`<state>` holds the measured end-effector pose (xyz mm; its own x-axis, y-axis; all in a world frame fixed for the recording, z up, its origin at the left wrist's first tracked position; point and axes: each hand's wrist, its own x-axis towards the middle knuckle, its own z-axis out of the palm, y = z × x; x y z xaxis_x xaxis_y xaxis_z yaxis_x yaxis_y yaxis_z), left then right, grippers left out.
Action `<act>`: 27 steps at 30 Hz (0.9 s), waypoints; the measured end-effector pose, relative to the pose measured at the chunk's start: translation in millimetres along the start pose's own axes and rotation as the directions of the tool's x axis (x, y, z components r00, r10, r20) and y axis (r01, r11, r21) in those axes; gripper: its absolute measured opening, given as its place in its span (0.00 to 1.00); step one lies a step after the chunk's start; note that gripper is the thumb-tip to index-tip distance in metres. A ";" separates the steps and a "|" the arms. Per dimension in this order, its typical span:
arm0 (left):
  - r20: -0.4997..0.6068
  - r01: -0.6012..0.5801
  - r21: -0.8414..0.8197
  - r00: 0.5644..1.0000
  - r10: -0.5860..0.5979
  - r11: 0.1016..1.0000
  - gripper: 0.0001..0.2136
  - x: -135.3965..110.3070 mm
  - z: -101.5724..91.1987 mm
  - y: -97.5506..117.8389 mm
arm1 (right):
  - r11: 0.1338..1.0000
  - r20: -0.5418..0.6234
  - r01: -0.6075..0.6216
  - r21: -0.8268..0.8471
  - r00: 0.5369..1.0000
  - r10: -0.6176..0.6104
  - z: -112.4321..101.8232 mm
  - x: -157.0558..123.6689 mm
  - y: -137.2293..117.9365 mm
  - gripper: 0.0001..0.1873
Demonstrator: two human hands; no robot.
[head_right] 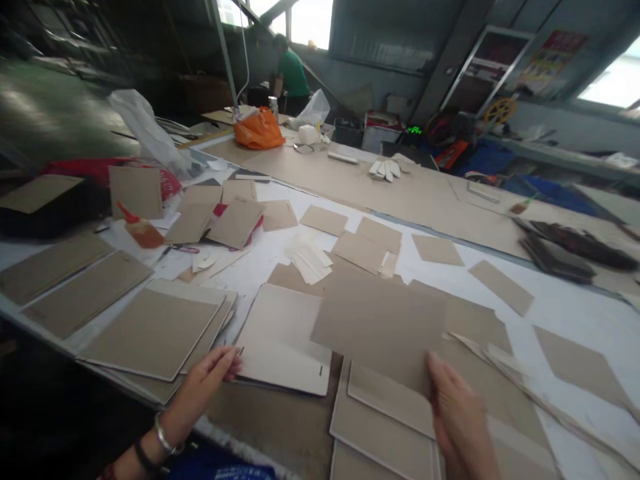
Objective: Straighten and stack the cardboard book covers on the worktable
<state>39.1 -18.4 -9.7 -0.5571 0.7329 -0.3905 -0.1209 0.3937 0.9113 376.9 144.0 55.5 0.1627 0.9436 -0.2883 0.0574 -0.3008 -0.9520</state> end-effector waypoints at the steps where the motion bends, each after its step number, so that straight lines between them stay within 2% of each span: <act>1: -0.019 0.007 -0.030 1.000 -0.007 1.000 0.22 7.6 -9.5 2.0 | 0.996 0.049 -0.082 0.040 0.996 0.080 27.8 -6.8 8.6 0.18; 4: 0.051 0.028 -0.138 0.998 -0.021 0.990 0.24 24.0 -28.1 9.4 | 0.972 0.189 -0.215 0.089 0.962 0.196 95.8 -31.7 29.2 0.18; 7: 0.165 0.039 -0.132 0.986 -0.017 0.990 0.22 32.6 -36.0 16.2 | 0.953 0.261 -0.289 0.096 0.931 0.256 134.7 -55.0 40.4 0.18; 9: 0.224 0.024 -0.060 0.975 -0.010 0.998 0.18 36.6 -38.4 17.3 | 0.942 0.251 -0.322 0.092 0.923 0.291 147.2 -64.8 45.3 0.19; 12: 0.285 0.000 0.008 0.959 -0.002 1.000 0.16 41.9 -40.4 12.9 | 0.949 0.204 -0.312 0.036 0.932 0.299 153.4 -68.7 52.1 0.18; 14: 0.301 -0.033 0.057 0.953 0.014 0.998 0.15 44.8 -40.8 8.4 | 0.968 0.192 -0.243 -0.070 0.949 0.252 152.4 -65.7 55.6 0.18; 16: 0.297 -0.086 0.135 0.954 0.043 0.987 0.14 47.0 -40.6 5.0 | 0.962 0.203 -0.087 -0.260 0.969 0.142 149.4 -60.5 56.8 0.18; 18: 0.288 -0.135 0.219 0.955 0.069 0.966 0.14 48.3 -39.3 2.9 | 0.863 0.241 0.122 -0.491 0.971 0.000 145.9 -54.8 55.5 0.19; 21: 0.271 -0.194 0.334 0.957 0.104 0.922 0.14 48.9 -35.7 1.1 | 0.599 0.314 0.319 -0.735 0.942 -0.117 141.6 -48.1 51.6 0.18; 23: 0.258 -0.228 0.405 0.957 0.129 0.885 0.14 47.9 -33.1 -0.3 | 0.467 0.350 0.353 -0.811 0.932 -0.097 139.5 -45.4 50.1 0.16; 27: 0.264 -0.260 0.522 0.955 0.136 0.812 0.13 43.3 -29.4 -3.7 | 0.306 0.379 0.363 -0.880 0.925 -0.009 136.5 -42.7 52.6 0.14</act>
<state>-8.7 -4.4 -26.2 -0.3314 0.8998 -0.2836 0.4758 0.4190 0.7733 238.6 106.7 3.7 -0.2233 0.9282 -0.2976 0.9435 0.1292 -0.3050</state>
